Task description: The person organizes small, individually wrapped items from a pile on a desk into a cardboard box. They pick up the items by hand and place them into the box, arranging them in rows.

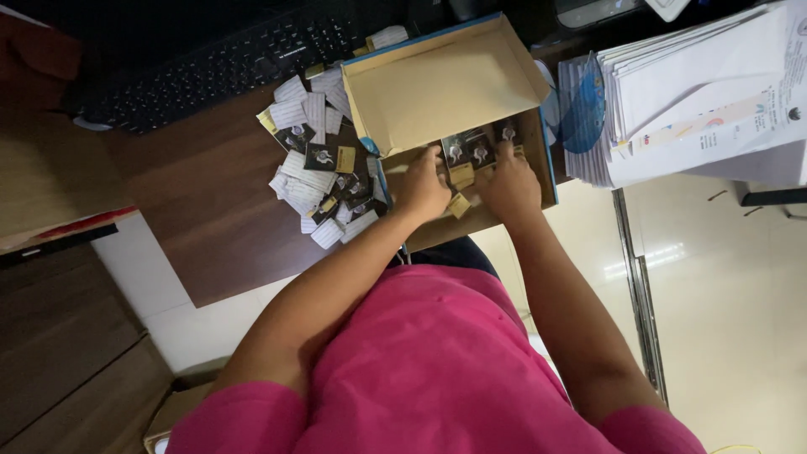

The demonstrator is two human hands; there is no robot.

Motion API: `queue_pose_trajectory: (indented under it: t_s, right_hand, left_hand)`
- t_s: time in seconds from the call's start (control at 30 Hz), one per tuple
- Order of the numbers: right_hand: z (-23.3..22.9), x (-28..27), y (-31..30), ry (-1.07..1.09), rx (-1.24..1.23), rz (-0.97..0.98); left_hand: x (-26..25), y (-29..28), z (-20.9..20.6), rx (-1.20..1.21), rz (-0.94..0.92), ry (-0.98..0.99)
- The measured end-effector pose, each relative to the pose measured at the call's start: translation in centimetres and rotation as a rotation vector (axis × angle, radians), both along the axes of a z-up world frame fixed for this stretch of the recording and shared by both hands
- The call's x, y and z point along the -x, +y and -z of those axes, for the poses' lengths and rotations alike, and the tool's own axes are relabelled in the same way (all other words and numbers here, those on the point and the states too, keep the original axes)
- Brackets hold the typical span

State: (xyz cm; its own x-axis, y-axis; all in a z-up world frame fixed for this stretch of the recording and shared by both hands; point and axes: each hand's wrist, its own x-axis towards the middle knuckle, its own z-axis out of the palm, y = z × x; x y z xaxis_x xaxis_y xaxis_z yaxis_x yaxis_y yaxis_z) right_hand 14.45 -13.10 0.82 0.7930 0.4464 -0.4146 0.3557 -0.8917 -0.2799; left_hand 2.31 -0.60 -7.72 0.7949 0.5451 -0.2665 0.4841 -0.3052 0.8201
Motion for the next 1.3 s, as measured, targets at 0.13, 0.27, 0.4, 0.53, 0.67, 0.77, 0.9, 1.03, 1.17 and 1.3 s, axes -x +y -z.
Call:
queue_pose_trajectory:
  t_s: [0.13, 0.27, 0.4, 0.53, 0.67, 0.77, 0.9, 1.03, 1.17, 1.3]
  right_hand:
    - [-2.4, 0.4, 0.9, 0.002, 0.062, -0.039]
    - [-3.3, 0.6, 1.3, -0.03, 0.11, -0.12]
    - [-2.0, 0.2, 0.7, -0.042, 0.099, -0.167]
    - [-0.7, -0.1, 0.2, -0.05, 0.116, -0.138]
    - [-2.0, 0.3, 0.8, 0.012, 0.16, -0.065]
    - [-1.2, 0.4, 0.3, 0.005, 0.115, -0.029]
    - [-0.8, 0.3, -0.4, -0.033, 0.031, -0.001]
    - [-1.5, 0.5, -0.6, -0.096, -0.151, 0.085]
    - [-0.7, 0.2, -1.1, -0.164, -0.206, -0.05]
    - [-0.6, -0.2, -1.3, -0.208, -0.152, -0.134]
  left_hand:
    - [-0.2, 0.8, -2.8, -0.005, 0.008, 0.073]
    - [-0.2, 1.1, -2.9, 0.077, 0.043, 0.094]
    - [-0.6, 1.3, -2.8, 0.228, 0.04, 0.102]
    - [-0.4, 1.0, -0.3, 0.184, 0.004, 0.034]
    - [-0.7, 0.9, -0.1, 0.167, 0.003, 0.046]
    - [-1.0, 0.7, -0.2, 0.204, -0.025, 0.034]
    - [-1.4, 0.5, -1.1, 0.305, -0.063, 0.017]
    - [-1.1, 0.0, -0.4, 0.421, -0.109, -0.033]
    - [-0.8, -0.1, -0.1, 0.121, 0.0, 0.082]
    - [-1.3, 0.2, -5.5, 0.209, 0.063, 0.226]
